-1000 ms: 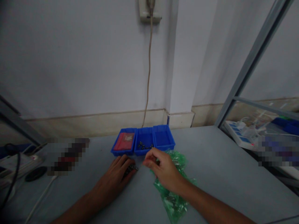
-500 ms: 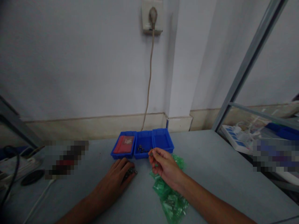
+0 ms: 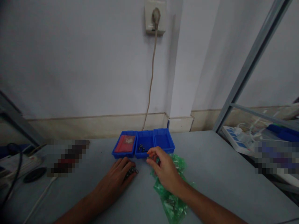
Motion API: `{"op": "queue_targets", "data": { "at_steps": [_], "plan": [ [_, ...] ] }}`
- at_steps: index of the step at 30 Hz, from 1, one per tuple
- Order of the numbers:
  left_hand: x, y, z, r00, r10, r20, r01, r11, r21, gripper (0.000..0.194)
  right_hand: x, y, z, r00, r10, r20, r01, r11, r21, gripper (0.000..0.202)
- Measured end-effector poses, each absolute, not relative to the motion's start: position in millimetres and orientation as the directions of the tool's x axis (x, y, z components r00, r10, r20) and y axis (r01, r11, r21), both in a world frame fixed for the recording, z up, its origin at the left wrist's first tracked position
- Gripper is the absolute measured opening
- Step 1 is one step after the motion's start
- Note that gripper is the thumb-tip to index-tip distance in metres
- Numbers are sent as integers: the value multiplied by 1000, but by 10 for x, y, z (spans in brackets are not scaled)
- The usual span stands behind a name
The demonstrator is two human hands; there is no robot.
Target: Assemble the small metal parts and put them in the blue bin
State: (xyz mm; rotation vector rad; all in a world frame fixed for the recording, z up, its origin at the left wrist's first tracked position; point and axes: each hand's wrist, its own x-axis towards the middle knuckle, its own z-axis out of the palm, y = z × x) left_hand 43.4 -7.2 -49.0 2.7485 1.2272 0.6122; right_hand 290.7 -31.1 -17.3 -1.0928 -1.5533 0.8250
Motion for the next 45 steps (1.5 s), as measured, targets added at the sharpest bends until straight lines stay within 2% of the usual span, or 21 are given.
{"op": "queue_targets", "data": {
  "at_steps": [3,5,11,19,23,26,28,31,34,41,45],
  "plan": [
    [440,-83,-473,601,738,307,707,-670,228,15,2922,-364,-162,-210,812,545,496,569,-656,10],
    [444,-90,-459,603,741,296,707,-668,232,15,2931,-382,-162,-246,782,573,542,601,-588,9],
    [448,-92,-450,601,741,298,713,-666,218,14,2987,-292,-229,-187,837,514,579,516,-631,8],
    [474,-113,-416,614,724,314,709,-681,183,14,3041,-176,-290,-140,802,581,677,505,-535,12],
    [476,-122,-377,619,727,297,710,-680,183,12,3033,-167,-295,-157,785,599,727,503,-468,20],
    [472,-122,-372,625,722,298,706,-685,179,11,3022,-194,-260,-196,785,587,760,500,-415,32],
    [471,-123,-374,626,717,308,704,-689,174,10,3003,-244,-212,-254,778,574,744,536,-397,31],
    [473,-130,-369,621,721,309,710,-684,169,8,2957,-341,-136,-490,743,457,652,660,-373,24],
    [477,-136,-358,620,724,304,714,-681,166,6,2910,-406,-104,-615,695,372,603,719,-346,29],
    [491,-145,-337,617,729,295,720,-675,163,5,2877,-387,-170,-629,701,334,625,713,-319,18],
    [498,-153,-319,616,739,272,729,-666,157,8,2868,-368,-241,-640,691,335,647,720,-249,7]
  ]
}}
